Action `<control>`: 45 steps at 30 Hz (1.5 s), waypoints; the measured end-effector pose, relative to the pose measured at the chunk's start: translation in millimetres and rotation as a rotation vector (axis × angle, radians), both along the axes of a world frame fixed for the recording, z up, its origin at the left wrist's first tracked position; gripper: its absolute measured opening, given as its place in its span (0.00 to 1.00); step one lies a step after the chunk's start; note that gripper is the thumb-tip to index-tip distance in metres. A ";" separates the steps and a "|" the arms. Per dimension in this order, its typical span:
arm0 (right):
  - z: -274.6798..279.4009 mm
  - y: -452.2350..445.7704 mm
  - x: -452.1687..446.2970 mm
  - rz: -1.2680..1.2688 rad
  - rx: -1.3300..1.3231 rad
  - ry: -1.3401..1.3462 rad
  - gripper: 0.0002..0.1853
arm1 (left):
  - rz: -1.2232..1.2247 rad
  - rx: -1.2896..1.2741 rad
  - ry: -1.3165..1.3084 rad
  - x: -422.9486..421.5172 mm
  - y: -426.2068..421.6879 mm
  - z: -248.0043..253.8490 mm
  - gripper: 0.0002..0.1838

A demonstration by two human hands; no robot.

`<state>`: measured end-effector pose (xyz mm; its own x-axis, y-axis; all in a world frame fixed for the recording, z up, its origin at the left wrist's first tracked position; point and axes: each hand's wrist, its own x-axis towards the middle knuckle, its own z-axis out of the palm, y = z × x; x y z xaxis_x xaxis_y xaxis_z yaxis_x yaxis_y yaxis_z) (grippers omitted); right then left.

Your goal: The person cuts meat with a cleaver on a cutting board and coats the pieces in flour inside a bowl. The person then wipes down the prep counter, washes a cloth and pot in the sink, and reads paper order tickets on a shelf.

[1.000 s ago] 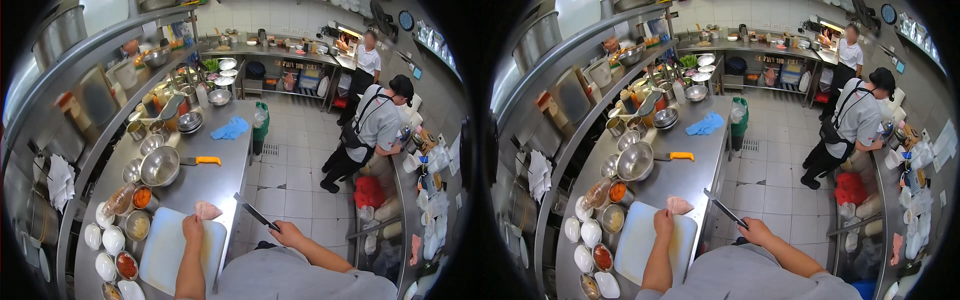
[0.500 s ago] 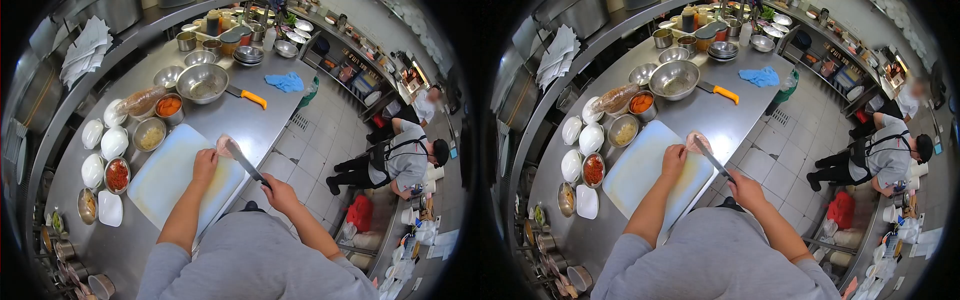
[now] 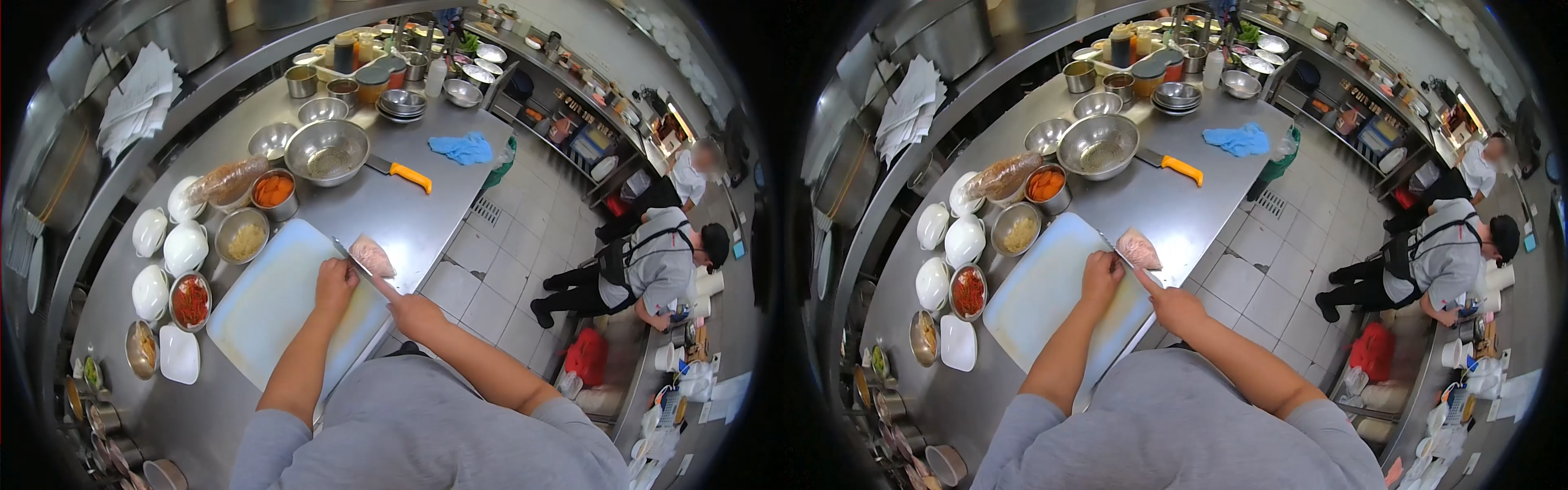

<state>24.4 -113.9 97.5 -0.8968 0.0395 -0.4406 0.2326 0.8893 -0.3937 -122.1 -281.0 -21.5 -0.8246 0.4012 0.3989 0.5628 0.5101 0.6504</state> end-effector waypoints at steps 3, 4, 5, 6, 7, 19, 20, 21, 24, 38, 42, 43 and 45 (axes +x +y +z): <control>-6.7 -6.7 -24.3 0.022 -0.016 0.107 0.38 | -0.013 -0.005 -0.003 2.1 -0.7 3.6 0.09; -2.5 -8.5 -30.4 0.019 -0.026 0.118 0.38 | -0.015 0.000 0.014 3.2 0.2 3.6 0.08; -4.4 -10.2 -35.7 0.019 -0.060 0.131 0.41 | -0.046 0.003 0.030 3.6 0.1 5.1 0.08; -8.9 -9.8 -40.4 0.011 -0.090 0.147 0.44 | -0.038 -0.032 0.035 3.8 -0.7 5.1 0.08; -12.9 -9.3 -41.2 -0.033 -0.080 0.167 0.44 | -0.036 -0.065 0.042 5.3 1.2 4.4 0.08; 4.8 -9.4 -18.8 -0.031 -0.080 0.188 0.43 | 0.148 -0.296 -0.098 70.6 -83.0 10.3 0.07; 0.5 -14.3 -16.6 0.020 -0.021 0.188 0.43 | 0.180 -0.306 -0.089 82.7 -94.7 14.8 0.06; -3.7 -18.4 -14.7 0.076 0.041 0.185 0.42 | 0.168 -0.297 -0.080 91.5 -105.3 13.7 0.06; -21.8 -32.4 -5.6 0.229 0.067 0.249 0.40 | 0.261 -0.137 -0.195 111.3 -127.1 12.9 0.05; -62.1 -69.5 41.0 0.498 -0.176 0.683 0.28 | 0.087 0.291 -1.015 151.8 -115.6 65.4 0.11; -68.8 -22.3 49.9 0.430 -0.381 0.651 0.27 | 0.018 0.340 -1.107 149.4 -57.6 73.2 0.08; -65.5 -4.8 54.1 0.391 -0.441 0.649 0.27 | -0.015 0.430 -1.215 150.1 -39.2 78.1 0.08; -59.8 35.2 66.7 0.358 -0.465 0.677 0.28 | -0.042 0.535 -1.316 156.1 4.7 84.7 0.07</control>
<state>91.0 -78.7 37.6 -0.8948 -0.3427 0.2861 -0.4411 0.5803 -0.6846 34.0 -276.3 63.2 -0.6989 0.4816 -0.5287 -0.5862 0.0378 0.8093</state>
